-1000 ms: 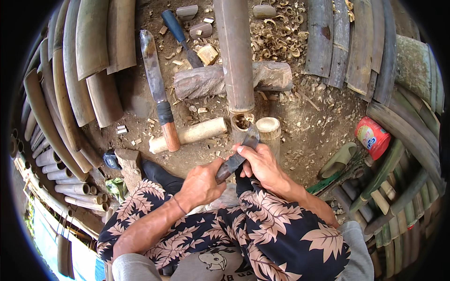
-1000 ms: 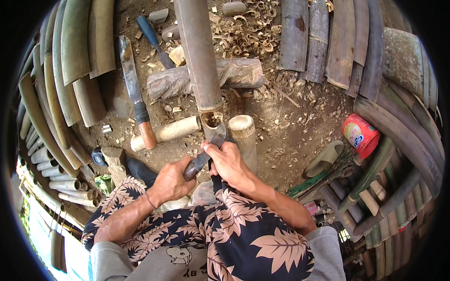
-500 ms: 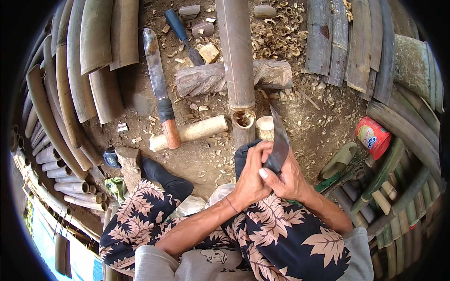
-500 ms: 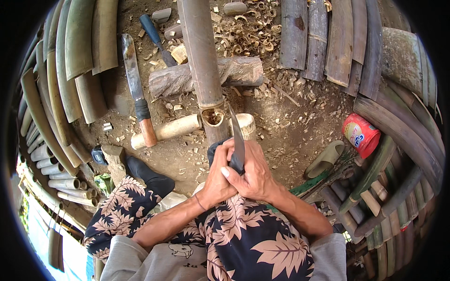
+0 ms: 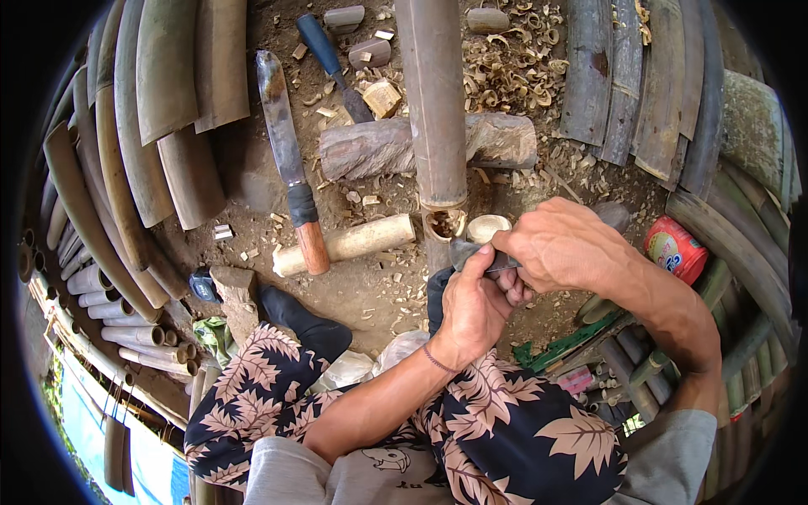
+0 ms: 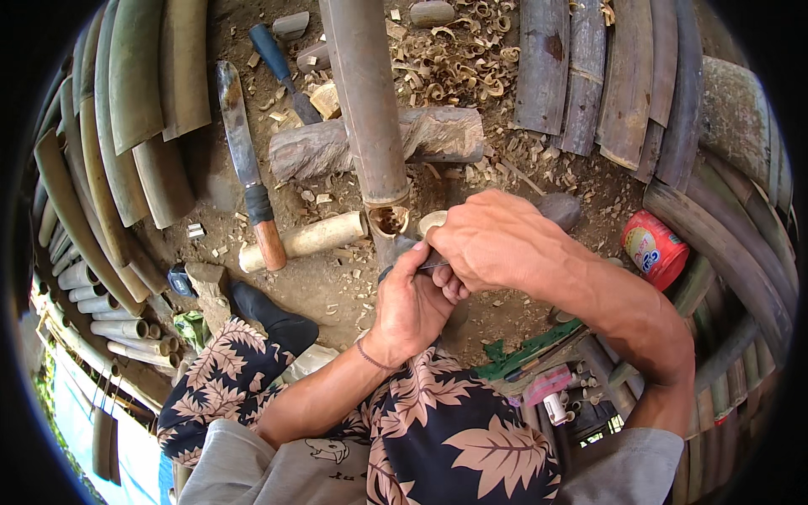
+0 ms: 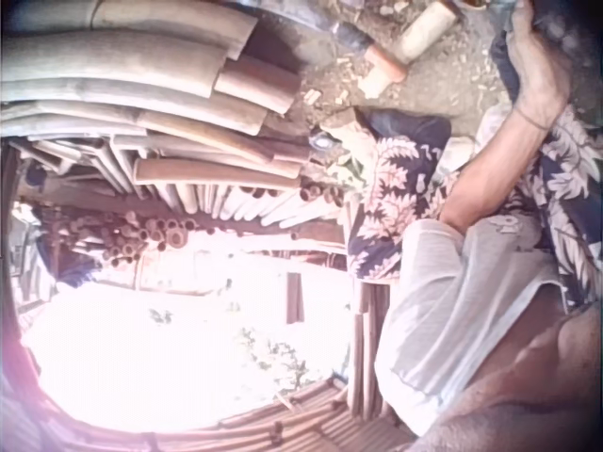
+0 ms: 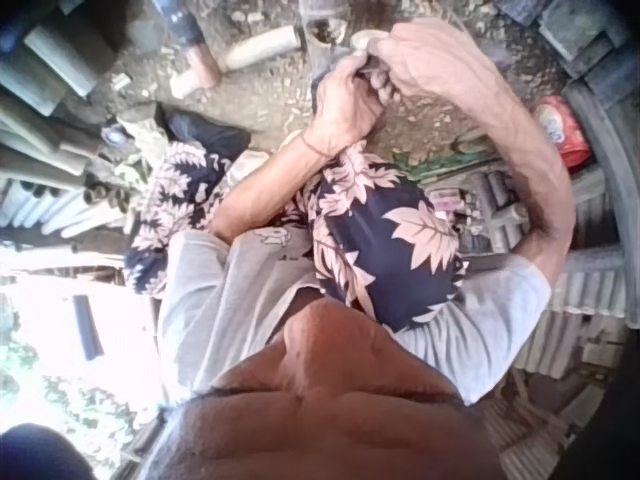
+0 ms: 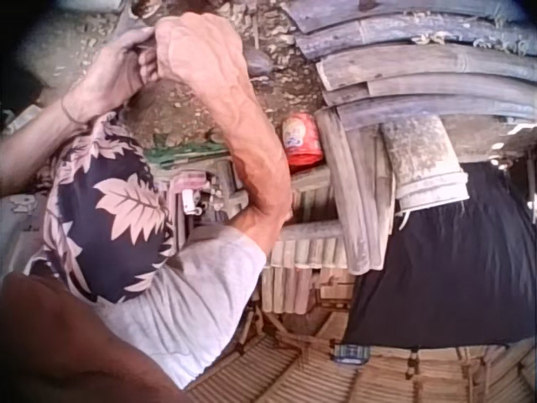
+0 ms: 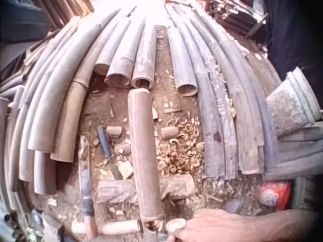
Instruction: The person uses a machete to cut and shape bamboo poles, uses a small knife to carve out joint holes, and uses a measuring tape to check lengths before fitting the poles together.
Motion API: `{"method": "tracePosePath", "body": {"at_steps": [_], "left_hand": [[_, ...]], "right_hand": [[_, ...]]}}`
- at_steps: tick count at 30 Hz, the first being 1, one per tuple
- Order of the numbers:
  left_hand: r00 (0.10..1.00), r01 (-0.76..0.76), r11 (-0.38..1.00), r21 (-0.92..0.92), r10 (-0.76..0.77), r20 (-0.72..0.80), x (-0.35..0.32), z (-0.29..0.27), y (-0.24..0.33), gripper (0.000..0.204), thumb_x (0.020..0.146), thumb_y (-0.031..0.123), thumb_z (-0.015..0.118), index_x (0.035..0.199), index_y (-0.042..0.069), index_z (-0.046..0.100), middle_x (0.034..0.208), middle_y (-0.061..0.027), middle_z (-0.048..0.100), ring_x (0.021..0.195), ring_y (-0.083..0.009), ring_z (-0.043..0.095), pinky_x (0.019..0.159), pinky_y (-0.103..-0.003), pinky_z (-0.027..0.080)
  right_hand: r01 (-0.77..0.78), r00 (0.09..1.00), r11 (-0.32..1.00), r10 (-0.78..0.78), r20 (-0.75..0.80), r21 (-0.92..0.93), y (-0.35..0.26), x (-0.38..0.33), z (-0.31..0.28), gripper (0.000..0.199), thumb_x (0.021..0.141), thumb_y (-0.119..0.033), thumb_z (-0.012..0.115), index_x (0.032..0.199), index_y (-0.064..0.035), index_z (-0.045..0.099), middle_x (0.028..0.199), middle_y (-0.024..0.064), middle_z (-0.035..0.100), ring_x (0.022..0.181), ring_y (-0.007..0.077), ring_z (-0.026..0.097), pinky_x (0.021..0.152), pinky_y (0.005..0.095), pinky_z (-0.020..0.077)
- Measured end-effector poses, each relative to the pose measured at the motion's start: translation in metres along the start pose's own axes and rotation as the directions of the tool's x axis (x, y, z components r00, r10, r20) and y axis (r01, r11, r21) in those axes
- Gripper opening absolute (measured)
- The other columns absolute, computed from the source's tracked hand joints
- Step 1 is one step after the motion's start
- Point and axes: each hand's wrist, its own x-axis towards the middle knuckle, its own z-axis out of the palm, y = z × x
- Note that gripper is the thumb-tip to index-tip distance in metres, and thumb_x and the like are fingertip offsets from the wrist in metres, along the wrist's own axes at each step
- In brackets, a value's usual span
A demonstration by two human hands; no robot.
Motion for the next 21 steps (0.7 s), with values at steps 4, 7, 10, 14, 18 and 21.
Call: {"method": "tracePosePath", "body": {"at_steps": [4, 7, 10, 14, 18, 21], "left_hand": [[0.98, 0.031, 0.933, 0.359, 0.043, -0.197, -0.01, 0.005, 0.02, 0.03, 0.1, 0.027, 0.049, 0.085, 0.002, 0.057, 0.068, -0.0066, 0.053, 0.06, -0.0188, 0.053, 0.06, -0.034, 0.048], [0.96, 0.128, 0.716, 0.686, 0.085, -0.268, -0.01, -0.011, 0.036, 0.038, 0.096, 0.024, 0.049, 0.075, -0.005, 0.06, 0.061, -0.0099, 0.057, 0.051, -0.0176, 0.056, 0.048, -0.031, 0.046], [0.958, 0.167, 0.415, 0.895, 0.145, -0.246, -0.011, -0.018, 0.054, 0.048, 0.09, 0.024, 0.048, 0.063, -0.013, 0.059, 0.056, -0.0236, 0.059, 0.054, -0.0292, 0.064, 0.051, -0.041, 0.048], [0.965, -0.013, -0.111, 0.994, 0.26, 0.042, -0.008, -0.033, 0.07, 0.039, 0.09, 0.023, 0.048, 0.073, -0.011, 0.059, 0.075, -0.0382, 0.053, 0.078, -0.0537, 0.058, 0.066, -0.055, 0.047], [0.939, -0.144, -0.424, 0.894, 0.227, 0.259, -0.01, -0.028, 0.085, 0.039, 0.091, 0.022, 0.046, 0.068, -0.008, 0.056, 0.076, -0.0371, 0.055, 0.08, -0.055, 0.057, 0.069, -0.057, 0.046], [0.938, -0.146, -0.408, 0.901, 0.233, 0.257, -0.012, -0.018, 0.089, 0.054, 0.097, 0.035, 0.045, 0.07, -0.01, 0.058, 0.074, -0.0373, 0.056, 0.081, -0.0548, 0.059, 0.07, -0.056, 0.047]], "right_hand": [[-0.148, 0.981, 0.913, 0.186, -0.064, 0.381, -0.01, -0.005, 0.042, 0.023, 0.079, -0.016, 0.068, 0.097, -0.0033, 0.065, 0.071, 0.0193, 0.066, 0.07, 0.0396, 0.067, 0.061, 0.0469, 0.0521], [-0.172, 0.928, 0.758, 0.339, -0.156, 0.629, -0.034, -0.003, 0.091, 0.027, 0.082, -0.015, 0.06, 0.106, -0.0029, 0.06, 0.077, 0.0233, 0.067, 0.075, 0.0431, 0.067, 0.065, 0.0483, 0.0539], [-0.1, 0.838, 0.632, 0.47, -0.277, 0.769, -0.062, 0.009, 0.12, 0.027, 0.084, -0.016, 0.058, 0.108, -0.0033, 0.059, 0.077, 0.0253, 0.066, 0.075, 0.0462, 0.065, 0.067, 0.0509, 0.0521], [-0.002, 0.726, 0.549, 0.576, -0.377, 0.836, -0.088, 0.032, 0.146, 0.029, 0.084, -0.011, 0.058, 0.111, -0.0006, 0.053, 0.083, 0.0278, 0.065, 0.079, 0.0486, 0.063, 0.07, 0.0535, 0.0497], [0.037, 0.641, 0.549, 0.628, -0.442, 0.835, -0.104, 0.054, 0.158, 0.026, 0.085, -0.008, 0.059, 0.108, 0.0015, 0.05, 0.083, 0.0286, 0.064, 0.079, 0.0506, 0.061, 0.07, 0.0554, 0.0481], [0.018, 0.646, 0.536, 0.638, -0.419, 0.844, -0.104, 0.05, 0.149, 0.028, 0.088, -0.013, 0.058, 0.11, 0.0032, 0.054, 0.084, 0.0268, 0.066, 0.077, 0.0457, 0.065, 0.07, 0.0504, 0.0508]]}}
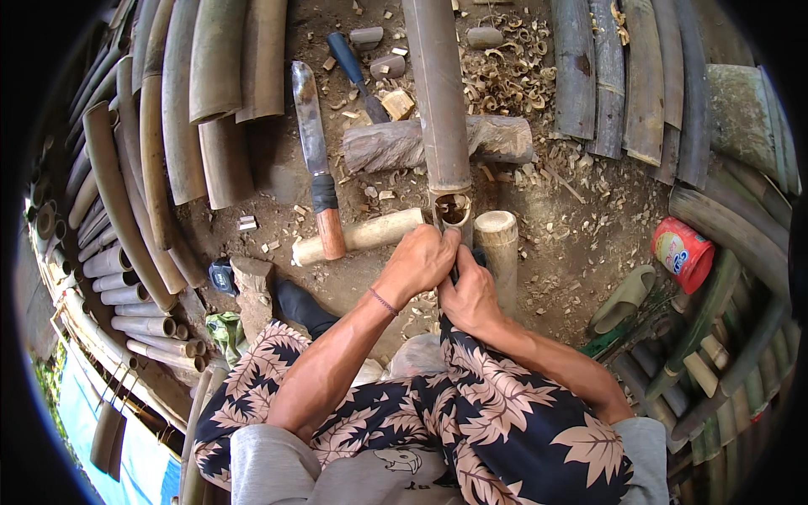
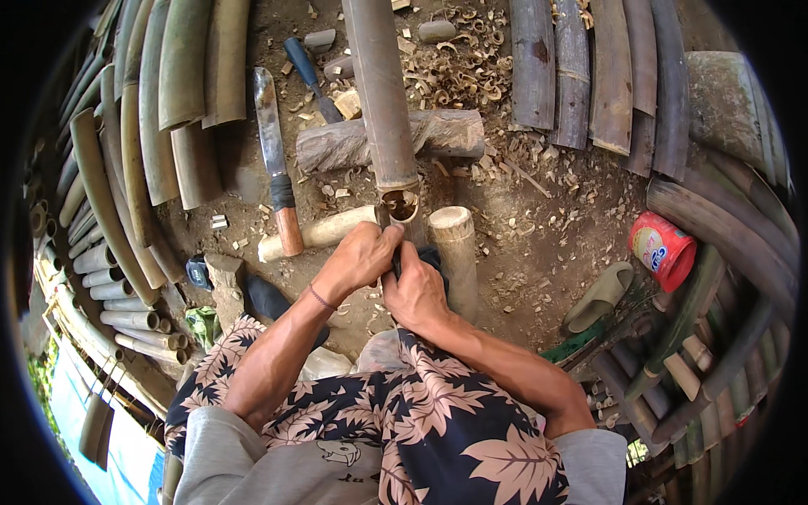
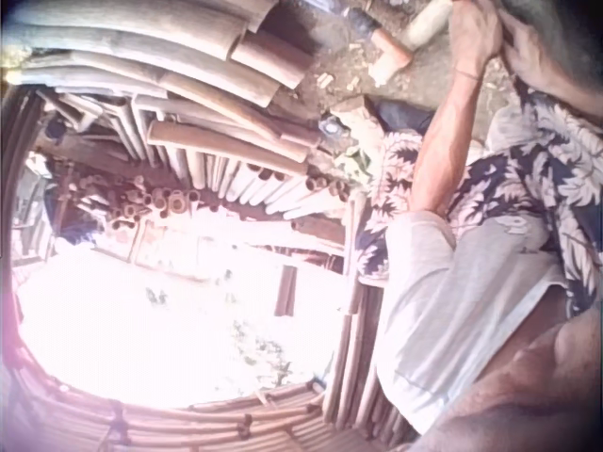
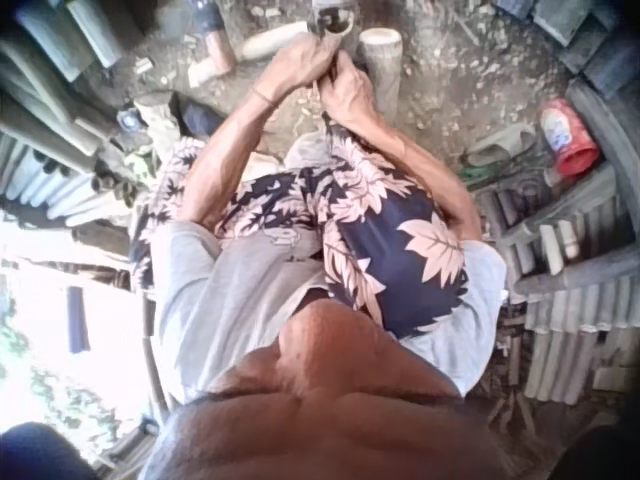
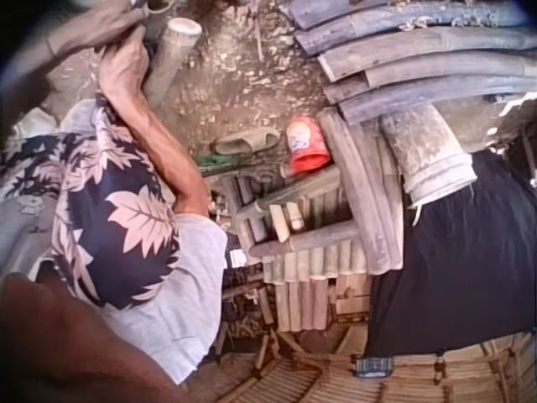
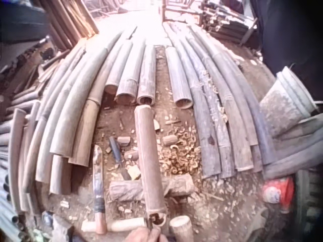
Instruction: The person uses a machete to cut and shape bamboo poles, uses a small knife to carve out joint holes, and uses a measuring tape to check lengths before fitting the poles together.
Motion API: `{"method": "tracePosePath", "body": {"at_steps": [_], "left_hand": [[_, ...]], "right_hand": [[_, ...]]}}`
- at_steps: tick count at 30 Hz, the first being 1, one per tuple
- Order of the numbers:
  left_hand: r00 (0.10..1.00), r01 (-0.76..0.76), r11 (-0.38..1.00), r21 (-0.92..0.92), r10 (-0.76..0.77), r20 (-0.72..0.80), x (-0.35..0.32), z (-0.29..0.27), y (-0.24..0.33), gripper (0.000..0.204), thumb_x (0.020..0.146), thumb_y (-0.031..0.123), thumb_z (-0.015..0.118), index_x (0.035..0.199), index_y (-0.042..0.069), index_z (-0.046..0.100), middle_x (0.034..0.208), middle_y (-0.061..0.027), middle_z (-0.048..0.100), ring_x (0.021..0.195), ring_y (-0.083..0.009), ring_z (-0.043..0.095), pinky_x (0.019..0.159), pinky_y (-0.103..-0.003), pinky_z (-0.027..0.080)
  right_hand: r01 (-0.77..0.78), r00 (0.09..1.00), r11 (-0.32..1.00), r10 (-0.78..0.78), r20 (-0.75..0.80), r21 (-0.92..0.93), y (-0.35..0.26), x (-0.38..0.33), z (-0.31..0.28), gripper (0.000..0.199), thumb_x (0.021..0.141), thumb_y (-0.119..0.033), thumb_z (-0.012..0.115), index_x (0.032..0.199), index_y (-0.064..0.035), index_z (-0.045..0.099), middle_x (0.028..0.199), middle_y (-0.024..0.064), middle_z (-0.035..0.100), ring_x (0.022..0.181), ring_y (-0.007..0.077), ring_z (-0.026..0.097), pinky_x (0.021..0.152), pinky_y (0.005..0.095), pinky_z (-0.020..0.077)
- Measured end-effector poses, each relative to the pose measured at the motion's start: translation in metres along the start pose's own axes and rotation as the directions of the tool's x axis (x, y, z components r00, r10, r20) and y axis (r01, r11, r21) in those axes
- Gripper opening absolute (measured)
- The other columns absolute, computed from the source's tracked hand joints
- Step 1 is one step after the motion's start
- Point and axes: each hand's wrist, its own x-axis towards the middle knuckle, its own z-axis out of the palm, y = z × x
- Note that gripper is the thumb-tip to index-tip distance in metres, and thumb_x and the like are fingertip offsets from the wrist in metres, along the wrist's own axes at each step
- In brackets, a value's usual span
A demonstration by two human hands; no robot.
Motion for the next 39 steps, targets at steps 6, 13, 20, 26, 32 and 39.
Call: {"method": "tracePosePath", "body": {"at_steps": [6, 13, 20, 26, 32, 39], "left_hand": [[0.94, 0.003, 0.96, -0.279, -0.098, -0.328, 0.008, -0.096, 0.01, 0.07, 0.096, 0.057, 0.052, 0.098, -0.011, 0.069, 0.072, -0.0188, 0.07, 0.062, -0.0169, 0.069, 0.055, -0.03, 0.055], [0.673, 0.293, 0.949, 0.112, -0.121, -0.729, 0.141, -0.157, -0.026, 0.047, 0.081, 0.037, 0.069, 0.102, -0.005, 0.068, 0.105, -0.0287, 0.069, 0.105, -0.041, 0.066, 0.091, -0.047, 0.052], [0.636, 0.195, 0.98, -0.04, -0.158, -0.755, 0.158, -0.158, -0.041, 0.047, 0.074, 0.031, 0.07, 0.104, -0.006, 0.066, 0.106, -0.0292, 0.069, 0.103, -0.0421, 0.067, 0.089, -0.046, 0.053], [0.493, -0.062, 0.998, 0.031, 0.058, -0.868, 0.111, -0.144, -0.017, 0.051, 0.075, 0.034, 0.067, 0.107, -0.004, 0.059, 0.096, -0.0259, 0.068, 0.092, -0.0397, 0.067, 0.085, -0.044, 0.052], [0.229, -0.575, 0.81, 0.116, 0.295, -0.928, 0.028, -0.195, 0.018, 0.028, 0.087, 0.014, 0.06, 0.11, 0.004, 0.048, 0.093, -0.0115, 0.062, 0.088, -0.0264, 0.067, 0.077, -0.036, 0.055], [0.495, -0.844, 0.199, -0.497, -0.064, -0.866, -0.066, -0.184, 0.023, 0.024, 0.095, 0.009, 0.054, 0.117, 0.003, 0.048, 0.101, -0.0127, 0.056, 0.102, -0.0382, 0.066, 0.089, -0.056, 0.056]], "right_hand": [[0.038, 0.963, 0.999, -0.043, -0.265, -0.026, 0.03, -0.024, -0.066, 0.031, 0.095, -0.02, 0.057, 0.116, 0.0015, 0.056, 0.094, 0.02, 0.067, 0.084, 0.0323, 0.067, 0.08, 0.0424, 0.0521], [-0.118, 0.892, 0.794, -0.178, -0.414, -0.596, 0.162, -0.009, -0.109, 0.067, 0.083, -0.013, 0.061, 0.142, 0.0063, 0.035, 0.128, 0.0278, 0.045, 0.116, 0.0436, 0.047, 0.101, 0.0501, 0.0384], [0.005, 0.967, 0.908, -0.111, -0.229, -0.418, 0.169, -0.101, -0.055, 0.07, 0.088, -0.031, 0.067, 0.142, 0.0028, 0.038, 0.132, 0.0261, 0.042, 0.124, 0.0424, 0.043, 0.105, 0.0505, 0.0359], [-0.257, 0.957, 0.965, 0.248, -0.149, -0.042, 0.209, -0.132, 0.015, 0.086, 0.083, -0.032, 0.075, 0.148, -0.002, 0.028, 0.136, 0.0282, 0.043, 0.128, 0.043, 0.043, 0.107, 0.047, 0.0371], [-0.184, 0.967, 0.965, 0.212, -0.144, 0.186, 0.202, -0.127, 0.008, 0.088, 0.081, -0.028, 0.076, 0.148, -0.0014, 0.027, 0.136, 0.0281, 0.047, 0.128, 0.04, 0.048, 0.106, 0.0441, 0.0393], [-0.11, 0.973, 0.99, 0.126, -0.193, 0.093, 0.182, -0.149, -0.034, 0.095, 0.073, -0.043, 0.082, 0.149, -0.0082, 0.036, 0.127, 0.0242, 0.06, 0.118, 0.0333, 0.06, 0.101, 0.0393, 0.0454]]}}
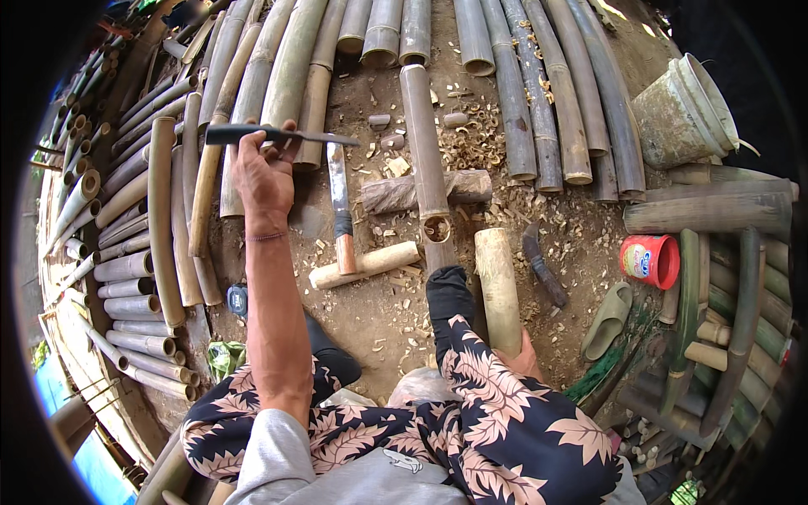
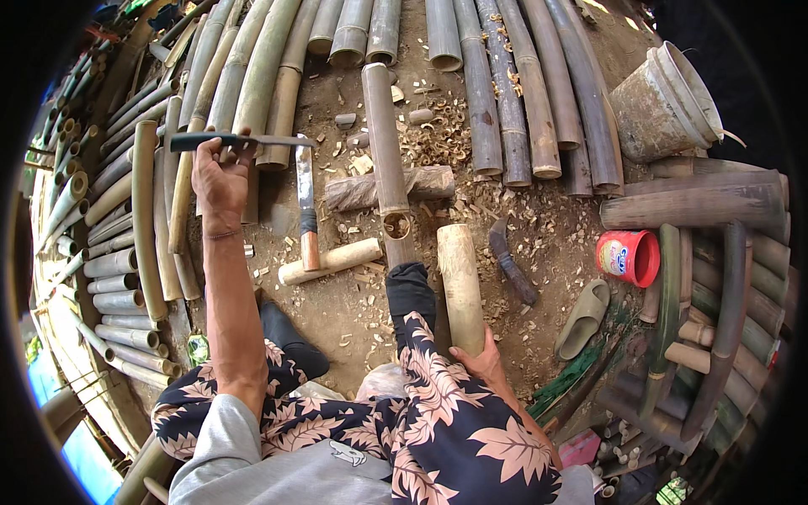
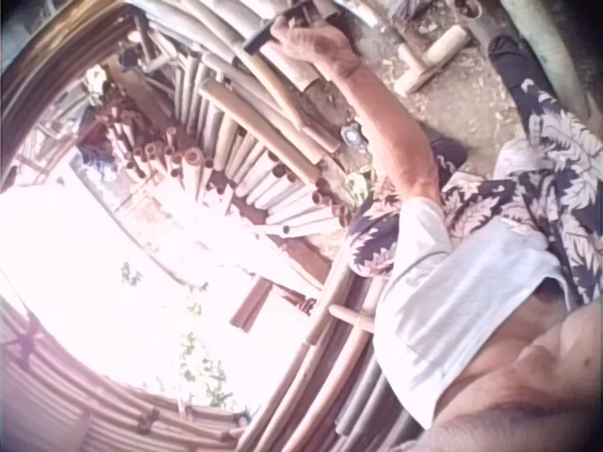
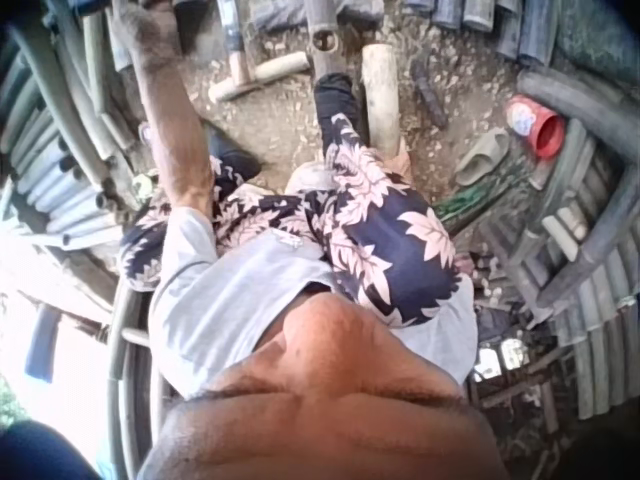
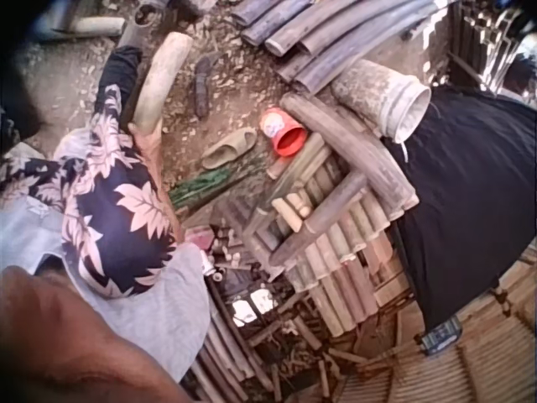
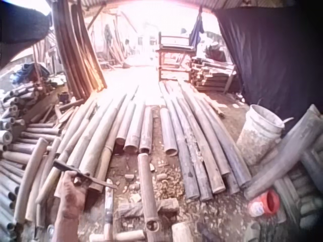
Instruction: The person uses a machete to cut and shape bamboo poles, uses a small knife to carve out joint holes, and uses a measuring tape to check lengths before fitting the poles together.
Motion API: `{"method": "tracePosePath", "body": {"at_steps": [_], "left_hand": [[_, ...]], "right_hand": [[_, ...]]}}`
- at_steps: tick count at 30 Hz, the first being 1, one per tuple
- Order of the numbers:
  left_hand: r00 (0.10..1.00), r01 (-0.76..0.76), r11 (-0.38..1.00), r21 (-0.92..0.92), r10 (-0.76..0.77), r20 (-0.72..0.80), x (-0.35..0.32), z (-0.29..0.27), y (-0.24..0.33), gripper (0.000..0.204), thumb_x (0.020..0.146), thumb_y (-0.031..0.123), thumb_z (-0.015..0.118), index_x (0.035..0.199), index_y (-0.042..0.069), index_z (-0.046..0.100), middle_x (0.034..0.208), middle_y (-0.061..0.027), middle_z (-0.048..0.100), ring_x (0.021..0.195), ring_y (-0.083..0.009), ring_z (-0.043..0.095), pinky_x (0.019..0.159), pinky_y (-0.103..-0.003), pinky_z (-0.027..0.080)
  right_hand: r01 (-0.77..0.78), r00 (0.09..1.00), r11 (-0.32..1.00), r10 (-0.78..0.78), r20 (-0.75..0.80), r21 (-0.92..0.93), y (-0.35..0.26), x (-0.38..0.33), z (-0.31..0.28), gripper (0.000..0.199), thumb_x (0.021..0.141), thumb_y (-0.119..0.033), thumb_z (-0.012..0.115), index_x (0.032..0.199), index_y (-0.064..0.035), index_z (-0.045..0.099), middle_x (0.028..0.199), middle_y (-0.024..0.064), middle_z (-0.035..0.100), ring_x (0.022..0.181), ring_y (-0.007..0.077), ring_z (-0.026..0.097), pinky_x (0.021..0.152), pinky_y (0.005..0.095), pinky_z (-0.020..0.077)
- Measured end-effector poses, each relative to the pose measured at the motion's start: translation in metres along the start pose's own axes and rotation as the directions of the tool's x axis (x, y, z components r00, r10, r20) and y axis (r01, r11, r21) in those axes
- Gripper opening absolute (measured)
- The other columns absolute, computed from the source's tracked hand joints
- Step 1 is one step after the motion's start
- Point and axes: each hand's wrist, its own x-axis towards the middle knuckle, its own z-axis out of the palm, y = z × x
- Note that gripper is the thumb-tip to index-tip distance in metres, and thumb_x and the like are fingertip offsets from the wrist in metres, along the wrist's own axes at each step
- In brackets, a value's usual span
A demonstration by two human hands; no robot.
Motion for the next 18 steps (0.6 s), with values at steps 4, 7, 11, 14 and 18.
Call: {"method": "tracePosePath", "body": {"at_steps": [4, 7, 11, 14, 18], "left_hand": [[0.961, 0.251, 0.964, -0.09, -0.26, -0.098, -0.037, -0.026, -0.025, 0.028, 0.1, 0.019, 0.055, 0.115, -0.002, 0.047, 0.106, -0.0177, 0.063, 0.107, -0.0391, 0.064, 0.094, -0.061, 0.05], [0.946, 0.322, 0.945, -0.051, -0.324, -0.022, -0.086, -0.014, -0.043, 0.029, 0.101, 0.022, 0.055, 0.119, 0.001, 0.045, 0.119, -0.0201, 0.064, 0.112, -0.0373, 0.064, 0.096, -0.062, 0.048], [0.957, 0.291, 0.955, -0.067, -0.291, 0.009, -0.127, -0.015, -0.073, 0.022, 0.098, 0.018, 0.061, 0.114, 0.013, 0.047, 0.107, -0.0124, 0.065, 0.111, -0.0358, 0.065, 0.087, -0.061, 0.05], [0.953, 0.285, 0.951, -0.118, -0.294, -0.071, -0.142, -0.01, -0.092, 0.023, 0.096, 0.024, 0.064, 0.111, 0.016, 0.048, 0.097, -0.0075, 0.064, 0.102, -0.0301, 0.067, 0.086, -0.062, 0.048], [0.952, 0.24, 0.955, -0.172, -0.266, -0.151, -0.152, -0.015, -0.119, 0.03, 0.094, 0.031, 0.068, 0.112, 0.017, 0.048, 0.093, -0.0057, 0.064, 0.096, -0.0263, 0.067, 0.084, -0.065, 0.046]], "right_hand": [[-0.065, 0.996, 0.989, 0.073, 0.055, -0.133, -0.044, 0.008, -0.024, 0.1, 0.068, -0.042, 0.086, 0.149, -0.01, 0.035, 0.125, 0.0244, 0.063, 0.116, 0.0356, 0.063, 0.099, 0.0404, 0.0477], [-0.036, 0.999, 0.995, 0.034, -0.022, -0.096, -0.031, 0.004, -0.024, 0.101, 0.068, -0.042, 0.086, 0.15, -0.0108, 0.034, 0.125, 0.0243, 0.063, 0.117, 0.0362, 0.062, 0.1, 0.0399, 0.0473], [-0.085, 0.985, 0.963, 0.119, 0.122, -0.258, -0.042, 0.003, -0.039, 0.104, 0.066, -0.042, 0.087, 0.148, -0.0057, 0.033, 0.126, 0.0259, 0.061, 0.116, 0.0363, 0.062, 0.099, 0.0408, 0.047], [-0.038, 0.986, 0.967, 0.077, 0.145, -0.251, -0.014, 0.019, -0.04, 0.104, 0.066, -0.041, 0.087, 0.146, -0.0011, 0.033, 0.124, 0.0241, 0.06, 0.113, 0.0337, 0.062, 0.097, 0.0394, 0.0471], [-0.066, 0.943, 0.963, -0.025, 0.332, 0.261, -0.044, 0.019, -0.045, 0.097, 0.069, -0.033, 0.085, 0.145, 0.0009, 0.035, 0.124, 0.017, 0.058, 0.111, 0.0246, 0.06, 0.097, 0.0361, 0.0462]]}}
